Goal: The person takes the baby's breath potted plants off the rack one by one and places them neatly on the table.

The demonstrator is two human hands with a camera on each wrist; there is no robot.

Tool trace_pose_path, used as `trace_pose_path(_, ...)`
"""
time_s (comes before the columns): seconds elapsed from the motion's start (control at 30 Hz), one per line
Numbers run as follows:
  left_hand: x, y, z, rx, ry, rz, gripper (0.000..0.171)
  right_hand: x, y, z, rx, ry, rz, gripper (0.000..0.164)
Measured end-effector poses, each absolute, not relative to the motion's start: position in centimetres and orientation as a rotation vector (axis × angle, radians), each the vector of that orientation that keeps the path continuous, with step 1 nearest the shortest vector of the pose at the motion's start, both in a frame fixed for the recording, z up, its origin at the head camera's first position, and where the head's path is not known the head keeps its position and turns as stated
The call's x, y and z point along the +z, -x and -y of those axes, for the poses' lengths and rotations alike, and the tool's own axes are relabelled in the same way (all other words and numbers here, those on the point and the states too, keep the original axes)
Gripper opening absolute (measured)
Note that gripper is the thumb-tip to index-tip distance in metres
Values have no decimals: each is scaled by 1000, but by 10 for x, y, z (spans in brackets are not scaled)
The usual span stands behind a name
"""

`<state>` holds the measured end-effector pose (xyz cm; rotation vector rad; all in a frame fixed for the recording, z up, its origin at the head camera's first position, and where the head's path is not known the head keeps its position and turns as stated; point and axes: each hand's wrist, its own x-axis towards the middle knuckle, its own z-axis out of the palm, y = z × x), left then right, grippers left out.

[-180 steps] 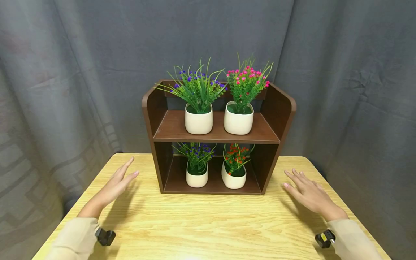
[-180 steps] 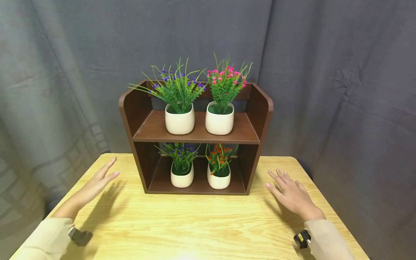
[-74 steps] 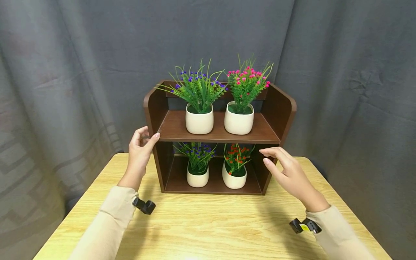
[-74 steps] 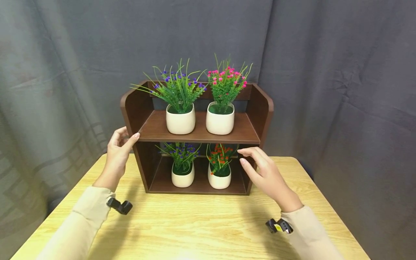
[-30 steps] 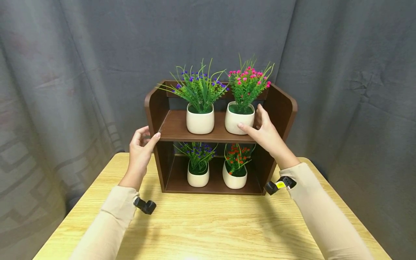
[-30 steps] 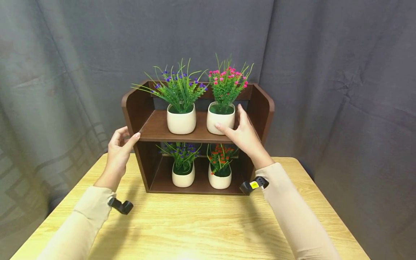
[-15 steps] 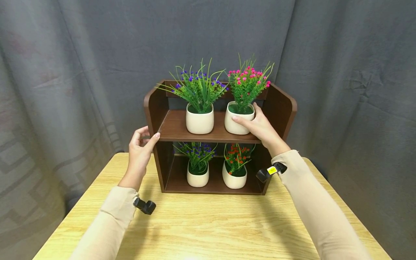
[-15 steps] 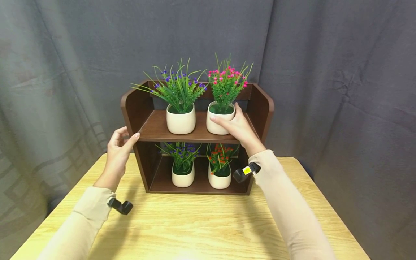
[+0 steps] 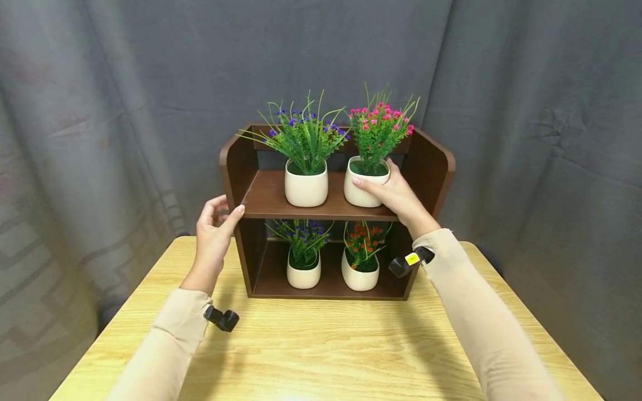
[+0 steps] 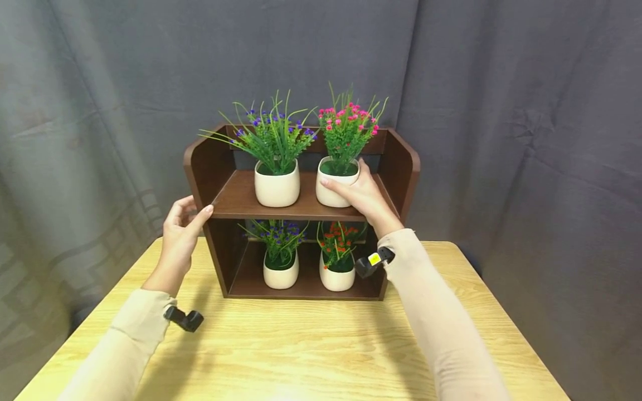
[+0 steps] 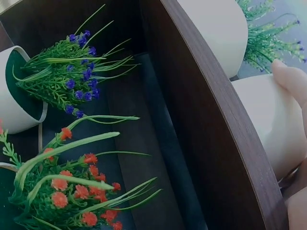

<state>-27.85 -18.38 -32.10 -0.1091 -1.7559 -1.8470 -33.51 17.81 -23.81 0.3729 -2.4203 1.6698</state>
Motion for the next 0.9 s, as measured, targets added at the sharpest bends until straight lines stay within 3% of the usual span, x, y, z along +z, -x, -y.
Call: trace_pose_path(0.9, -321, 281, 183, -1852, 97, 1750, 33, -242, 326, -183, 1695, -374, 2378, 114)
